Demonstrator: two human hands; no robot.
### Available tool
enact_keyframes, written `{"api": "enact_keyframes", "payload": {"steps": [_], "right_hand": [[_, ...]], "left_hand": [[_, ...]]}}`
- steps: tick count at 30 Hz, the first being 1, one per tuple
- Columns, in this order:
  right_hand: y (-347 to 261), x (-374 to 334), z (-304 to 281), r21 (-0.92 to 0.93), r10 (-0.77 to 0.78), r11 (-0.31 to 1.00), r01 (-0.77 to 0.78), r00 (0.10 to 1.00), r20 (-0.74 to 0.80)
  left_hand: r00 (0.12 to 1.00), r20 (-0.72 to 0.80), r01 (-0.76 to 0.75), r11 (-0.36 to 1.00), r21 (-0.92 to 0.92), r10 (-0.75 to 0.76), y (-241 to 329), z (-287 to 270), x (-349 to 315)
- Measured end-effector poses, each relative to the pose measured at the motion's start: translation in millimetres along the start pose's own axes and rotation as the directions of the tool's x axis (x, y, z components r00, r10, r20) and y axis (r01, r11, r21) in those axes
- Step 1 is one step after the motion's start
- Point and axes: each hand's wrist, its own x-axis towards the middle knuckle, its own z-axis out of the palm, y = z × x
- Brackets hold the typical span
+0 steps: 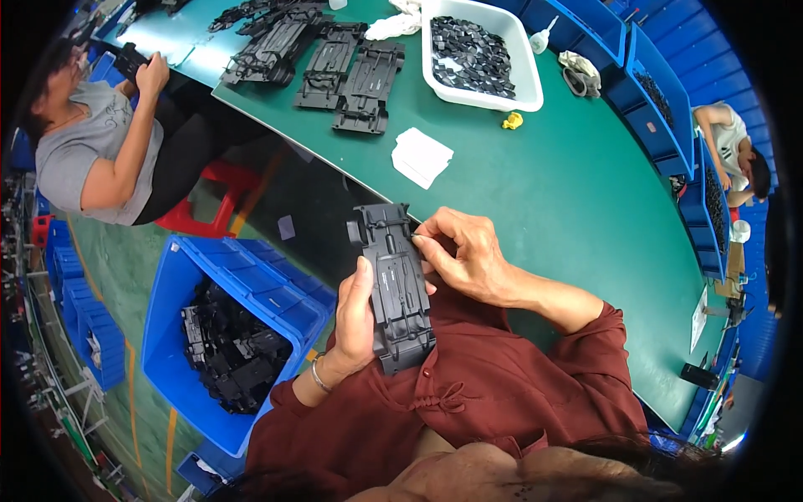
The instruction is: Assemble small plastic components onto a toy car chassis at a factory workbench.
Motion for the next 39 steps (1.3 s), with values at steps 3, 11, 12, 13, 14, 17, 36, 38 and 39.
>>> {"api": "enact_keyframes", "payload": {"steps": [3,11,12,13,14,17,36,38,39], "right_hand": [[-0.2,2.0,-0.7,-0.022,-0.063,0.998,0.063,0.998,-0.021],[3.7,7.3,-6.7,-0.137,-0.194,0.972,0.189,0.981,-0.024],[4.5,8.2,-7.3,-0.122,-0.196,0.974,0.193,0.980,-0.016],[4.8,8.1,-7.5,-0.107,-0.198,0.975,0.196,0.980,-0.009],[5.2,7.2,-7.3,-0.106,-0.196,0.975,0.194,0.980,-0.010],[4.4,4.0,-5.1,-0.093,-0.184,0.979,0.182,0.983,-0.020],[6.6,3.5,-4.2,-0.074,-0.194,0.978,0.193,0.981,-0.001],[6.8,3.8,-4.4,-0.056,-0.192,0.980,0.192,0.981,0.004],[7.4,4.4,-4.9,-0.066,-0.204,0.977,0.205,0.979,0.012]], "left_hand": [[1.000,-0.013,0.013,1.000,-0.027,-0.013,2.3,0.4,0.8],[1.000,0.004,0.015,0.999,-0.030,-0.015,2.2,0.9,0.9],[1.000,0.003,0.016,0.999,-0.030,-0.016,1.7,0.8,0.8],[1.000,0.008,0.013,0.999,-0.030,-0.012,1.3,0.8,0.8],[1.000,0.013,0.010,1.000,-0.029,-0.009,1.0,0.8,0.7],[0.999,0.036,0.003,1.000,-0.006,-0.002,0.8,-1.1,0.7],[0.998,0.060,-0.003,1.000,-0.006,0.004,-1.8,-5.6,3.0],[0.997,0.076,0.004,1.000,-0.003,-0.004,-1.5,-7.0,2.7],[0.997,0.076,0.003,1.000,-0.002,-0.003,-1.7,-7.5,2.7]]}}
